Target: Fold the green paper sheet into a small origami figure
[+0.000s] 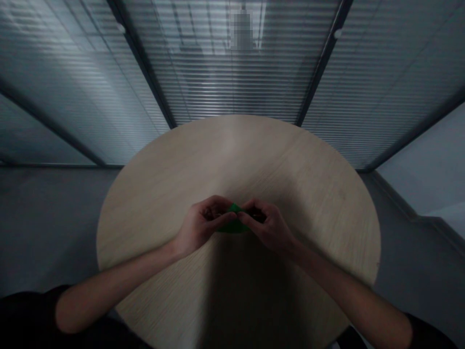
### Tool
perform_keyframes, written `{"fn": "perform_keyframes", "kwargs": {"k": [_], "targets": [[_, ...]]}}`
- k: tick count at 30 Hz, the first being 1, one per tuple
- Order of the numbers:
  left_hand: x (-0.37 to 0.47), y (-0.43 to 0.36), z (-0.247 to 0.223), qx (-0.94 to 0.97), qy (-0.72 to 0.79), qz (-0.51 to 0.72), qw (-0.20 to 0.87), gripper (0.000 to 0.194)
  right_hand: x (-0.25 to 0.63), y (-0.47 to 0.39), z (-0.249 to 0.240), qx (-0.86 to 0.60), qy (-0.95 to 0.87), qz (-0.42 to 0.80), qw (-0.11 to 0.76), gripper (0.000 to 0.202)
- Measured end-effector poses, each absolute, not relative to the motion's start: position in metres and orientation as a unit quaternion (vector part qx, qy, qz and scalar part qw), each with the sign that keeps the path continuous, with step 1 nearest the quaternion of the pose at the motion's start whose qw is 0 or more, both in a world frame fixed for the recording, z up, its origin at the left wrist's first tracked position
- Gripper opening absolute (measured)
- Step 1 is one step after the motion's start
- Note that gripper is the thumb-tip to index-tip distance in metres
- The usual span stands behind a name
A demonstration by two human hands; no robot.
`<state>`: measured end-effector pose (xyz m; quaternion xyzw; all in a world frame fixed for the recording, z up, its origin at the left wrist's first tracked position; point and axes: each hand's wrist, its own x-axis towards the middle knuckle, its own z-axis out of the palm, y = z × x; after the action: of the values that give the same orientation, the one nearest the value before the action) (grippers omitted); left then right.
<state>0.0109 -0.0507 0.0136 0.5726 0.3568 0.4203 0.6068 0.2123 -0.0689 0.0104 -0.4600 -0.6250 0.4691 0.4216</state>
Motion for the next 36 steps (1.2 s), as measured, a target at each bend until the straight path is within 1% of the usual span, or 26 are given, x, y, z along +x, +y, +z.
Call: {"fn": "perform_keyframes", "kwargs": {"k": [2,8,13,24,36], "targets": [[0.0104,-0.0494,0.0142,0.583,0.379,0.4,0.597,0.03,0.2125,-0.0689,0.0102,-0.467,-0.624,0.463,0.422,0.032],[0.0091,-0.0481,0.0136,0.587,0.397,0.373,0.599,0.037,0.2129,-0.0682,0.0107,-0.477,-0.623,0.466,0.408,0.034],[0.0087,-0.0491,0.0135,0.6,0.395,0.371,0.589,0.033,0.213,-0.0673,0.0084,-0.472,-0.614,0.473,0.42,0.031],[0.0083,-0.0507,0.0129,0.607,0.391,0.377,0.58,0.034,0.2126,-0.0685,0.0076,-0.472,-0.61,0.463,0.436,0.031],[0.007,-0.0532,0.016,0.623,0.385,0.372,0.57,0.027,0.2114,-0.0687,0.0065,-0.474,-0.603,0.464,0.442,0.028]]}}
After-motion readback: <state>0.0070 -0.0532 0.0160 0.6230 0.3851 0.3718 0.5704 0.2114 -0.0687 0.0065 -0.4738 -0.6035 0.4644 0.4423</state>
